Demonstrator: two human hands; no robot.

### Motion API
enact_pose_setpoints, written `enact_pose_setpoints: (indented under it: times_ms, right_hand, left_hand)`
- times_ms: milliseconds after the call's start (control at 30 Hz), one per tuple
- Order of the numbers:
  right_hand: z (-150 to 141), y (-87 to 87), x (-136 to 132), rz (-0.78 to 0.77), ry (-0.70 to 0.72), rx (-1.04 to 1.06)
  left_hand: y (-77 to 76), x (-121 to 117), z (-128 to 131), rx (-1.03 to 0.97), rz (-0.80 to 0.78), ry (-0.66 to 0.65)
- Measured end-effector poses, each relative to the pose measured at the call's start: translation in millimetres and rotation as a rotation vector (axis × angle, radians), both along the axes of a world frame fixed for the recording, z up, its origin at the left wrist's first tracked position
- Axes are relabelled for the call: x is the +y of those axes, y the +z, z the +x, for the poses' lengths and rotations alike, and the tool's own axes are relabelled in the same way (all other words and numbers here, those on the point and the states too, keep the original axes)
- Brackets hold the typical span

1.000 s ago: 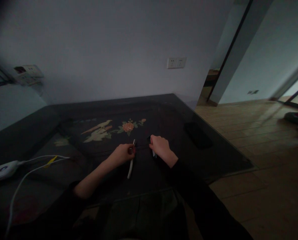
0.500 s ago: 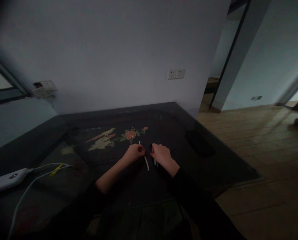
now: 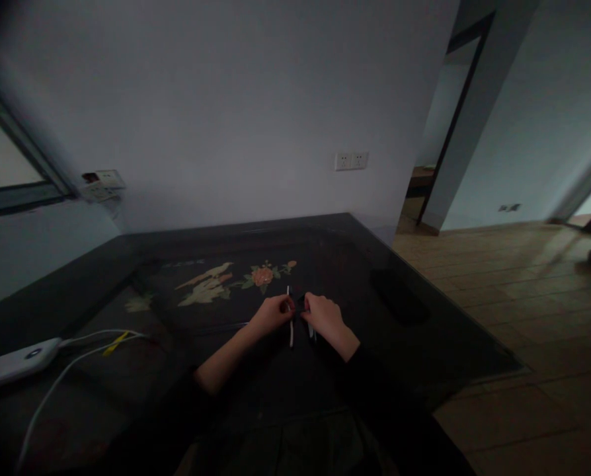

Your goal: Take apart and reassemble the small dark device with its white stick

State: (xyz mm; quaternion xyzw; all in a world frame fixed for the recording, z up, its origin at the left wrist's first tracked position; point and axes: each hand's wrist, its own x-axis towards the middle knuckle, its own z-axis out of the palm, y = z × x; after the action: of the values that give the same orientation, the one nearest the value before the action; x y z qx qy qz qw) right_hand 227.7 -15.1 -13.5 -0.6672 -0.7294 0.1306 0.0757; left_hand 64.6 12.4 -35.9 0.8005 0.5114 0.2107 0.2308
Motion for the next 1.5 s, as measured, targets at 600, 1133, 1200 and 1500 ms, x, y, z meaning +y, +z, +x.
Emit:
enact_pose_setpoints:
  times_ms: [600, 1133, 1200, 1500]
  right_hand:
    - [1, 2.5, -1, 0.005, -0.002, 0.012]
    - [-2, -1.5, 0, 0.049, -0.030, -0.012]
    - [-2, -1.1, 0, 0.057, -0.035, -0.014]
    - [-3, -0.7, -1, 0.072, -0.042, -0.040]
  left_hand:
    - [4.2, -4, -6, 0.059, 0.036, 0.047]
    - [3.1, -12, -4, 0.143, 0.056, 0.031]
    - [3.7, -12, -4, 0.147, 0.048, 0.034]
    - [8.3, -17, -1, 0.160, 0.042, 0.014]
